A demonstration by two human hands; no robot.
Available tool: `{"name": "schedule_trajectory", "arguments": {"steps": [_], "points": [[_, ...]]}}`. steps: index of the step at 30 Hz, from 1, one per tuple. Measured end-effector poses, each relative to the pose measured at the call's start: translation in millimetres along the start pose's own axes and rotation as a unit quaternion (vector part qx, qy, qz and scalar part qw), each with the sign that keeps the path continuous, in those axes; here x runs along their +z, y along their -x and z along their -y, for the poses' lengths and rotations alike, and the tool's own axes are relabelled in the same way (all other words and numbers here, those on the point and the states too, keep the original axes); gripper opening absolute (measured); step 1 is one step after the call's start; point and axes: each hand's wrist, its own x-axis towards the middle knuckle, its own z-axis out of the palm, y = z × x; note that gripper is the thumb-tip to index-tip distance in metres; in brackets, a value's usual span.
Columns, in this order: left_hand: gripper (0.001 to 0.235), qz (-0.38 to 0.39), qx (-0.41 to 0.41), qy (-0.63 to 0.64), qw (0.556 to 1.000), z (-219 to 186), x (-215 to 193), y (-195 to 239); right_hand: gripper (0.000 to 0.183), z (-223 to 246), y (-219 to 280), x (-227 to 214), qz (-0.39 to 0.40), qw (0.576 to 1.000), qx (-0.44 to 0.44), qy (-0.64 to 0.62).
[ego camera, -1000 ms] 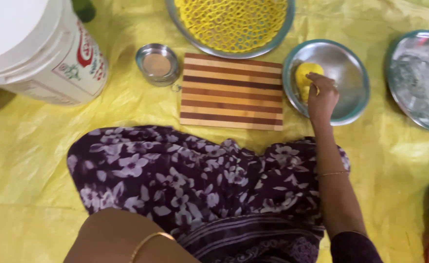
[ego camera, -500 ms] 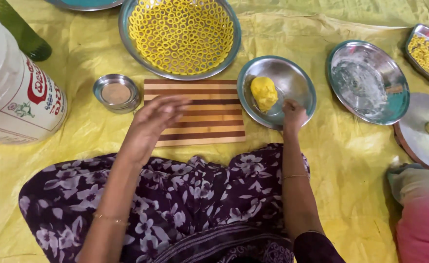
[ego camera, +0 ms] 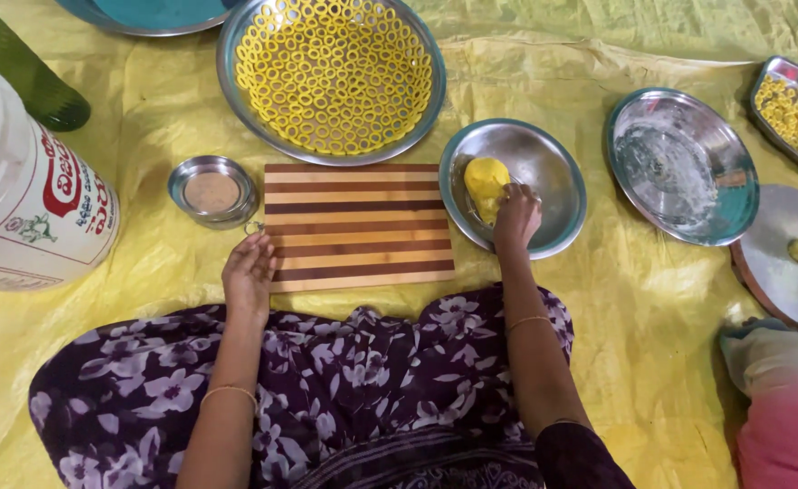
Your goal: The person sits on a yellow tarp and repeatedly takes small pieces of yellow dough, rolls them into thin ropes on a wooden board, and joins the ends to form rings. The finished rings are placed into a large metal tray. A second person is visible kneading dough in a separate bowl to the right.
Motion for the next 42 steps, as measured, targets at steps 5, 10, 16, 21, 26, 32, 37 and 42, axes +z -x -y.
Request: {"name": "schedule_trajectory", "arguments": {"steps": [5,10,16,21,26,32,37,42], "points": [[0.022,-0.006,0.001,-0.008,1.0,-5,6,5,0.028,-3,2,-1,0.018,1.0,0.001,-0.022],[0.023,-0.003,0.0,-0.011,1.0,-5,10,8,0.011,0,-2,-1,0.053,0.998,0.019,0.03],[0.022,-0.012,0.001,-0.014,1.0,-3,7,8,0.008,-8,-8,15,0.053,0.996,0.012,0.075],[0.023,-0.009,0.012,-0.019,1.0,-3,3,8,0.02,-27,-7,32,0.064,0.991,0.119,0.025],[0.024,-0.006,0.01,-0.019,1.0,-3,5,6,0.026,-60,-5,24,0.085,0.892,0.265,-0.356],[0.026,-0.001,0.003,-0.033,0.999,-6,12,8,0.018,-70,-4,11,0.063,0.823,0.311,-0.472],[0.025,-0.002,0.005,-0.034,0.999,-8,12,12,0.014,-65,-2,6,0.066,0.832,0.298,-0.463],[0.025,-0.002,0.006,-0.033,0.999,-7,11,9,0.013,-51,-6,1,0.054,0.837,0.296,-0.457]]}}
